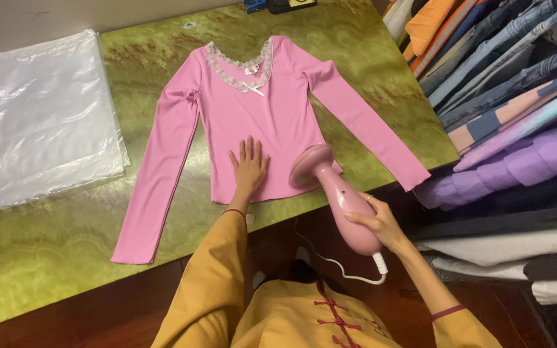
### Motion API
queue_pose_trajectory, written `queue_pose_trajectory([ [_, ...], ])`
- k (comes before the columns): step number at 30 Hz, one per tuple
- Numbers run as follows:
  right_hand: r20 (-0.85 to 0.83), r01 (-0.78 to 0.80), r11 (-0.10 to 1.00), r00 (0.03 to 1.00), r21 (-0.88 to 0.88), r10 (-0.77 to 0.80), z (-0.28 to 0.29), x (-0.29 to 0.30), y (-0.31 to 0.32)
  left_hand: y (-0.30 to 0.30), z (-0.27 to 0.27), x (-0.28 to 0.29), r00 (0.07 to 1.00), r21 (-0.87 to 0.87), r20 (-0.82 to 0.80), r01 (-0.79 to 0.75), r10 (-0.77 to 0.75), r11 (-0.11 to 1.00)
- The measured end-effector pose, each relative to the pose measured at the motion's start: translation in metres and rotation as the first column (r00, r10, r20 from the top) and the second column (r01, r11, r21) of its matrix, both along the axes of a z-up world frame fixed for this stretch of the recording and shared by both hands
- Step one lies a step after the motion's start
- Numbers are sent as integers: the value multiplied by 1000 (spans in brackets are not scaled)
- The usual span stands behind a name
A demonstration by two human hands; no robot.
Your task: The person removes a pink long-sleeved top from a clothing rack, lays it on a table, and smooths it out. They then use a handheld garment steamer to steam the top, moving the device over the sleeves and body of the garment.
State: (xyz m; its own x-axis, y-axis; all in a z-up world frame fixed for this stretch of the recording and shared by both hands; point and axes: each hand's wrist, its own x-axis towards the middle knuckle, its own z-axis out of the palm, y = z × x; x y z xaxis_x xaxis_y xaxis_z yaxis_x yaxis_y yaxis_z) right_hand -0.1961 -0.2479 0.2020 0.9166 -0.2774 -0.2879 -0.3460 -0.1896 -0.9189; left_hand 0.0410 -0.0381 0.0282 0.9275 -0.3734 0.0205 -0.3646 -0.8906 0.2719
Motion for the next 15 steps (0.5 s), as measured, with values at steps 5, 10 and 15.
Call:
queue_pose_trajectory([
  [5, 74, 62, 998, 995, 11, -63, 1, 47, 4, -34, -18, 32, 993, -175, 92, 91, -76, 980],
  [10, 121, 64, 998, 991, 0, -64, -17, 95, -10, -60, 13, 54, 930, -587, -336, -81, -151, 805],
  [15, 111, 24, 1000, 994, -17, -22, -26, 121, -19, -76, -16, 76, 907, -419, -400, -53, -132, 907],
])
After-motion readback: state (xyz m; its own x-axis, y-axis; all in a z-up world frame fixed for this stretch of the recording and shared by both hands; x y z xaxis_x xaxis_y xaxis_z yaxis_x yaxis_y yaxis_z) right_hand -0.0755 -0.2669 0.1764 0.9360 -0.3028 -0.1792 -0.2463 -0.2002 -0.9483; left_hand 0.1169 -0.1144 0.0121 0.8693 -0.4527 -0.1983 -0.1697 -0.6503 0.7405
